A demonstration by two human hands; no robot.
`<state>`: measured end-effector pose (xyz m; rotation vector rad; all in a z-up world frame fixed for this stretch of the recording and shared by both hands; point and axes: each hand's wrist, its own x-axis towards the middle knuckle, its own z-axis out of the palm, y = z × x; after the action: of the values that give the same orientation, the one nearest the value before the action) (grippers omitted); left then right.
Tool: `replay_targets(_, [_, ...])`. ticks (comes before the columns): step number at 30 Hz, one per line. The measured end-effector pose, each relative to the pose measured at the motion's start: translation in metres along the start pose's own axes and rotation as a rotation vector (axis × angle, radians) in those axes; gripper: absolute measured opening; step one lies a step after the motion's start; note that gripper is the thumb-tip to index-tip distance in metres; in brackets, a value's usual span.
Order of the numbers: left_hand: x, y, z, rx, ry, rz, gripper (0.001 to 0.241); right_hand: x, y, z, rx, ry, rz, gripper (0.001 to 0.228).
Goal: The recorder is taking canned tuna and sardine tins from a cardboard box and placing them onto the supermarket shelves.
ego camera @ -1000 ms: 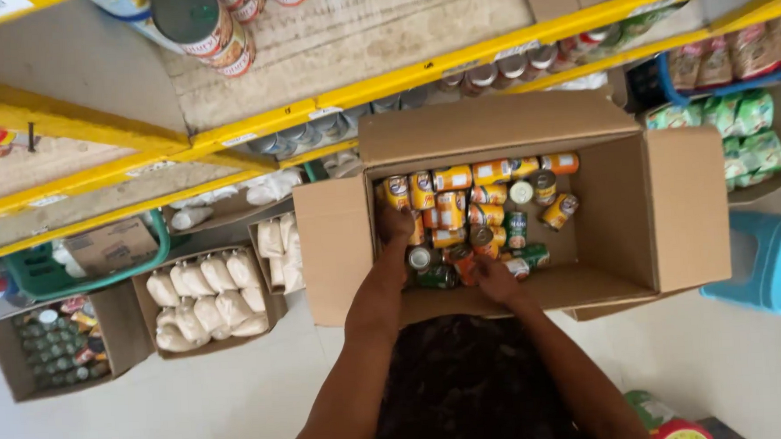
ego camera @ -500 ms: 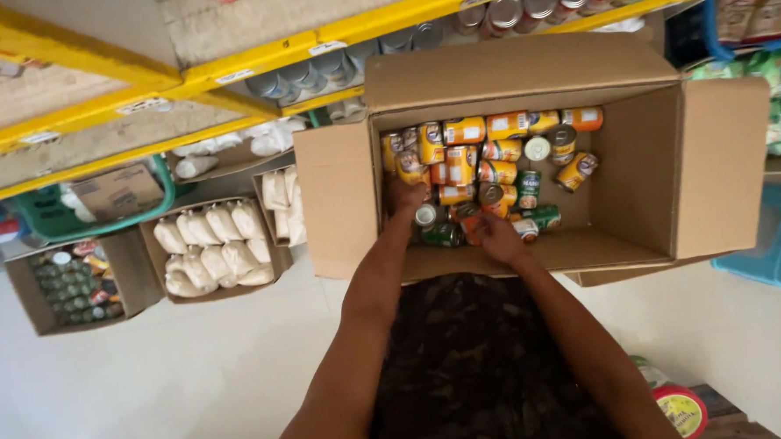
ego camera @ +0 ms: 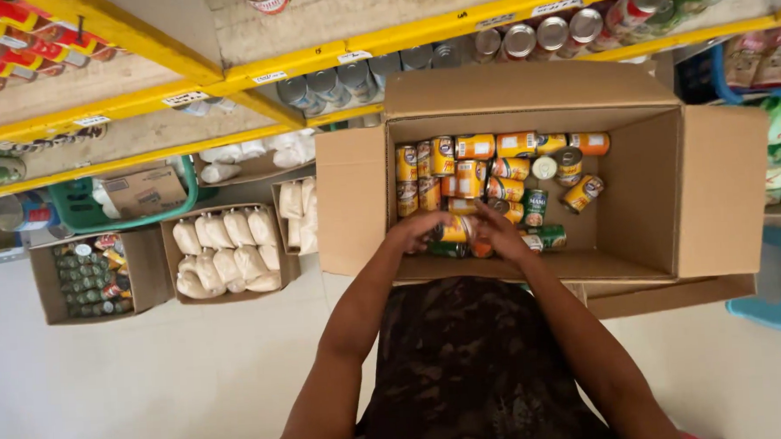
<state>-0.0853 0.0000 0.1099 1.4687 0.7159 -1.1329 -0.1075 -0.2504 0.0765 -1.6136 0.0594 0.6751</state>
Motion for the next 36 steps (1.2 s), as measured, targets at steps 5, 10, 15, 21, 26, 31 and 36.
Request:
replay_targets(5, [-0.042, 0.042, -0.005, 0.302, -0.121, 0.275, 0.047, -0.019, -0.051, 0.005, 0.064, -0.207, 0.087, 0.043])
replay_targets(10, [-0.015, 0.057, -0.012, 0.125, -0.004, 0.962, 0.057, -0.031, -0.122, 0.024, 0.428, -0.201, -0.084, 0.046])
replay_targets(15, [-0.14, 0.12, -0.014, -0.157, 0.171, 1.103, 0.066, -0.017, -0.225, 0.025, 0.567, -0.101, -0.192, 0.048])
replay_targets(21, [-0.307, 0.194, -0.04, -0.157, 0.355, 1.478, 0.052, -0.007, -0.389, 0.034, 0.338, 0.011, -0.645, 0.046])
replay_targets(26, [-0.407, 0.278, -0.092, 0.021, 0.679, 1.795, 0.049, -0.004, -0.548, 0.069, 0.126, 0.066, -1.008, 0.04])
replay_targets(31, [-0.455, 0.354, -0.138, -0.127, 0.752, 1.835, 0.047, 0.043, -0.648, 0.098, 0.074, -0.015, -1.268, 0.044])
replay_targets(36, [-0.43, 0.404, -0.179, -0.043, 0.847, 1.788, 0.044, 0.087, -0.679, 0.112, -0.243, 0.338, -1.125, 0.042])
